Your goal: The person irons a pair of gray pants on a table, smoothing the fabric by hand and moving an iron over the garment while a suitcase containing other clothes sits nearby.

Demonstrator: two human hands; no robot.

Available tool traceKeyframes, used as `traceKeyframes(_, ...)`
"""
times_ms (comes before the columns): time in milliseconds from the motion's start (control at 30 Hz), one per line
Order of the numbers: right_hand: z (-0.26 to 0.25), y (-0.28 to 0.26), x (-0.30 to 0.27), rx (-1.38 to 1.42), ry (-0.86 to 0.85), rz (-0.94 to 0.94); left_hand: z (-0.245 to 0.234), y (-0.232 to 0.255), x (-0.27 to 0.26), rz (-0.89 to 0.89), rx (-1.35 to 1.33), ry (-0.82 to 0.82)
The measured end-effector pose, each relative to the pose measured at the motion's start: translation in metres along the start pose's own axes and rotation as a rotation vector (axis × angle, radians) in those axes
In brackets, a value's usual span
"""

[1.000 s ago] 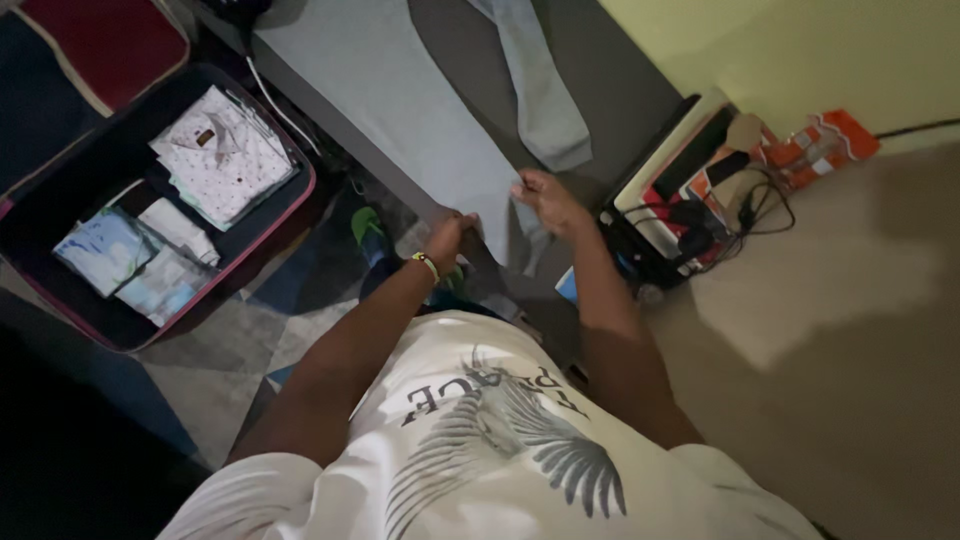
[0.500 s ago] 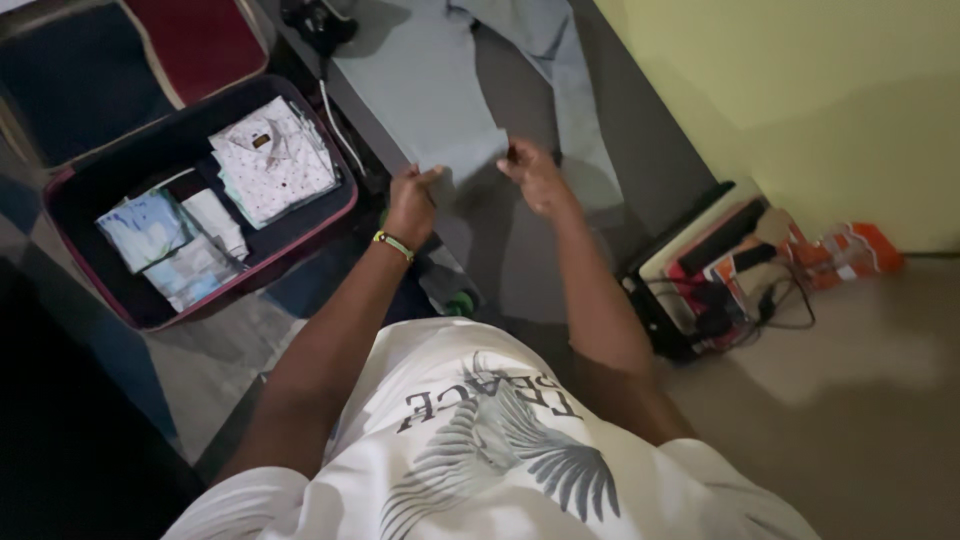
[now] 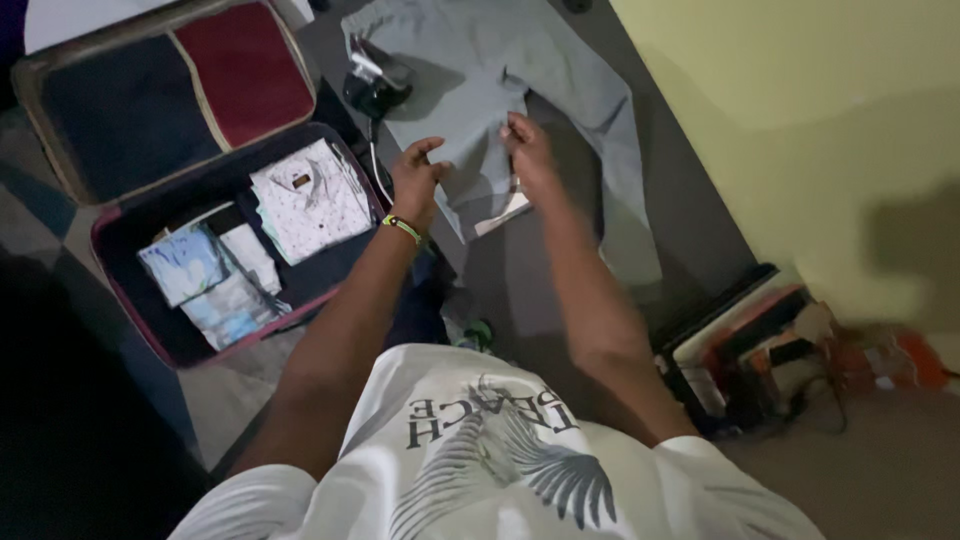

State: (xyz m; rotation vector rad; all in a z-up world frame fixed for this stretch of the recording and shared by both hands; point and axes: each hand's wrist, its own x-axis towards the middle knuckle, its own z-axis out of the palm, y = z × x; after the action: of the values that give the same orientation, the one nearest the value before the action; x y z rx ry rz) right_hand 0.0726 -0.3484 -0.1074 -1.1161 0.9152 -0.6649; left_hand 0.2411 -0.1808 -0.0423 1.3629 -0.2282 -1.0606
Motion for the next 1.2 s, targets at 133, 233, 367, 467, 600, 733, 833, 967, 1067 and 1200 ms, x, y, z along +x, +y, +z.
traceKeyframes(133, 0.020, 0.025, 0.034, -0.145, 0.073, -0.048, -0.007, -0.007, 0.039, 0.038, 0.192, 0.040)
traceKeyframes(233, 0.026, 0.043, 0.055, -0.316, -0.014, -0.281, -0.009, -0.001, 0.052, -0.016, 0.339, 0.060)
traceKeyframes(367, 0.028, 0.055, 0.055, -0.379, 0.046, 0.076, -0.008, 0.007, 0.062, -0.079, 0.696, 0.023)
traceKeyframes(467, 0.031, 0.056, 0.061, -0.535, 0.090, 0.073, -0.010, -0.002, 0.077, -0.002, 0.833, -0.006)
traceKeyframes(600, 0.029, 0.072, 0.073, -0.926, 0.183, -0.268, -0.017, -0.020, 0.083, 0.149, 1.022, -0.006)
traceKeyframes(733, 0.030, 0.069, 0.078, -0.973, 0.192, -0.325, -0.024, -0.022, 0.083, 0.152, 0.956, -0.027)
traceKeyframes(833, 0.032, 0.064, 0.064, -0.994, 0.187, -0.355, -0.036, -0.015, 0.078, 0.246, 0.957, 0.067)
traceKeyframes(967, 0.031, 0.058, 0.049, -0.730, 0.184, -0.061, -0.043, -0.001, 0.066, 0.215, 0.818, 0.059)
traceKeyframes(1067, 0.031, 0.061, 0.034, -0.726, 0.240, -0.184, -0.044, 0.004, 0.051, 0.215, 0.773, -0.032)
traceKeyframes(1200, 0.026, 0.061, 0.005, -0.864, 0.428, -0.178, -0.030, -0.010, 0.027, 0.139, 0.729, -0.092)
